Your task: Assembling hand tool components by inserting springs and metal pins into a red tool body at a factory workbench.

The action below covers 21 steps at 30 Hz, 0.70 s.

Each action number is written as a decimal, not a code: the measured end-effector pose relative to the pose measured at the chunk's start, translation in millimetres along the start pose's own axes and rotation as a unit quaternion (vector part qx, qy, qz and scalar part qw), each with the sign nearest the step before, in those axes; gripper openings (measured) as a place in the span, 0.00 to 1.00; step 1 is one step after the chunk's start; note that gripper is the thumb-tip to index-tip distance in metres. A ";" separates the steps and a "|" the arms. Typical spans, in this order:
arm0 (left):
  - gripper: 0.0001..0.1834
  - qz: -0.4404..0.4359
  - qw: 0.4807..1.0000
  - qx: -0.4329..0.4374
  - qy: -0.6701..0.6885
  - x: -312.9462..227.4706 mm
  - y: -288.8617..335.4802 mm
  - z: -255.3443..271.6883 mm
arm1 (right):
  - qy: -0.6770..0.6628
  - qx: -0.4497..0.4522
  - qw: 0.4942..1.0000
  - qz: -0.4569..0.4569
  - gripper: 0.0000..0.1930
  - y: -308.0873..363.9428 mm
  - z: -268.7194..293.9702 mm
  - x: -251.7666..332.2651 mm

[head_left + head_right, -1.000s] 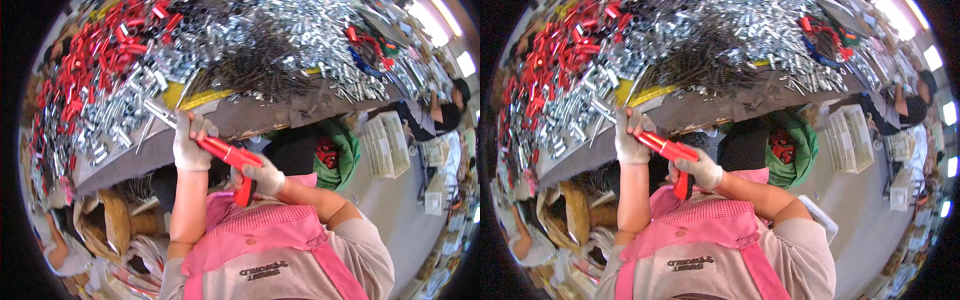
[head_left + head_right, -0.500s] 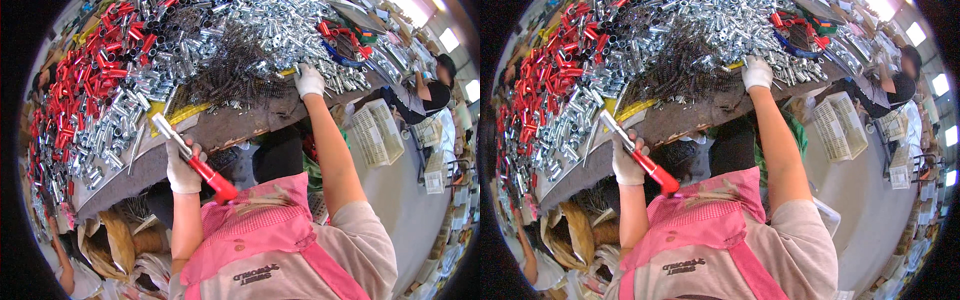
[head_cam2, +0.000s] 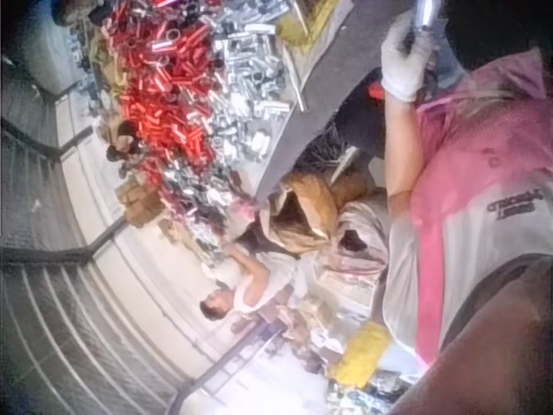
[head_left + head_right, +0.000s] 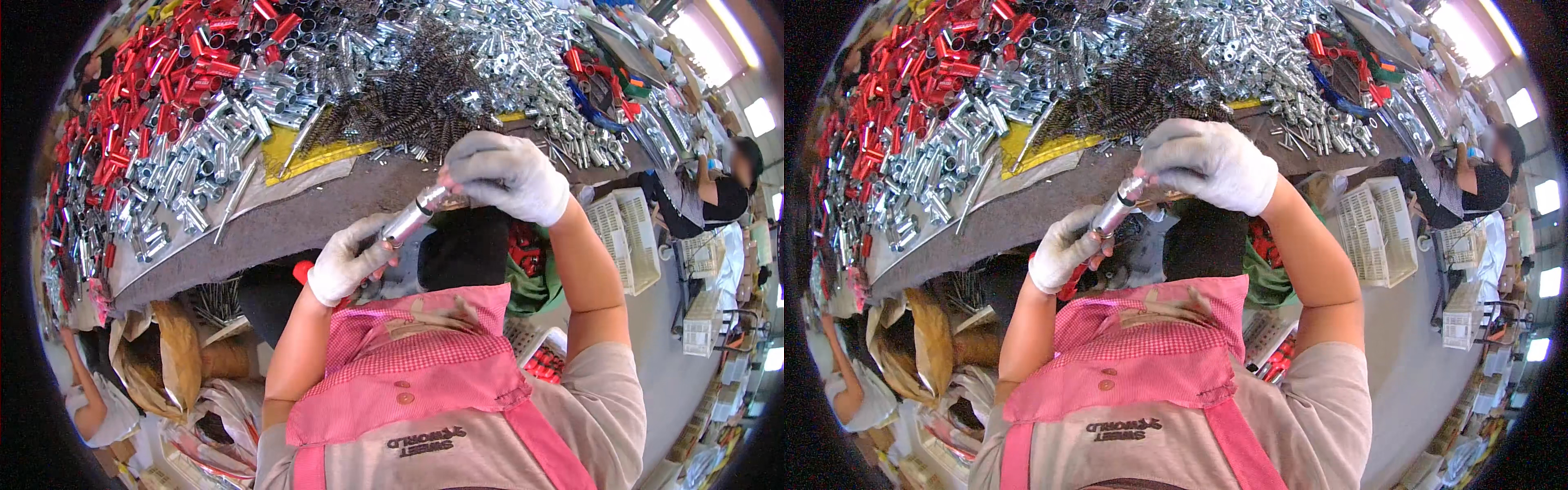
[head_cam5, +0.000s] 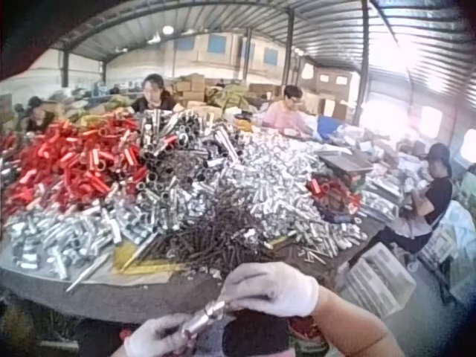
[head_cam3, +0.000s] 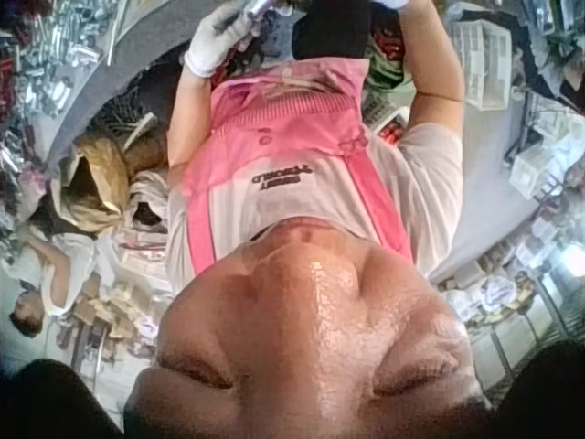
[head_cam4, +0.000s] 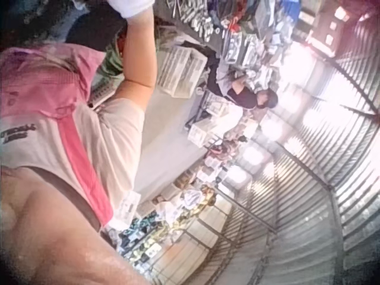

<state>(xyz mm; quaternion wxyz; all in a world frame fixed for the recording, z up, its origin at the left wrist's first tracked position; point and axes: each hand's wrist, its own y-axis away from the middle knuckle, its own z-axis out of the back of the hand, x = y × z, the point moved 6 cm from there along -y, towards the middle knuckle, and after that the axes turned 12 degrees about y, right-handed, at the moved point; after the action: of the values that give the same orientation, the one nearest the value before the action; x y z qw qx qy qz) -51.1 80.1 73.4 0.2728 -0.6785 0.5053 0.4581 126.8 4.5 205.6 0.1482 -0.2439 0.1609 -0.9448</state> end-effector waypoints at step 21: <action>0.12 -0.037 0.988 -0.122 0.089 11.9 -9.7 26.7 | 0.379 -0.138 0.677 -0.616 0.25 12.3 121.4 -375.3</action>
<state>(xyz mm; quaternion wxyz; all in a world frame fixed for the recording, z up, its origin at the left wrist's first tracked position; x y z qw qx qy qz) -50.5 100.4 50.3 0.1583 -0.7631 0.4427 0.4434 505.2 99.8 146.6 -0.5765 0.0737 0.1455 -0.8007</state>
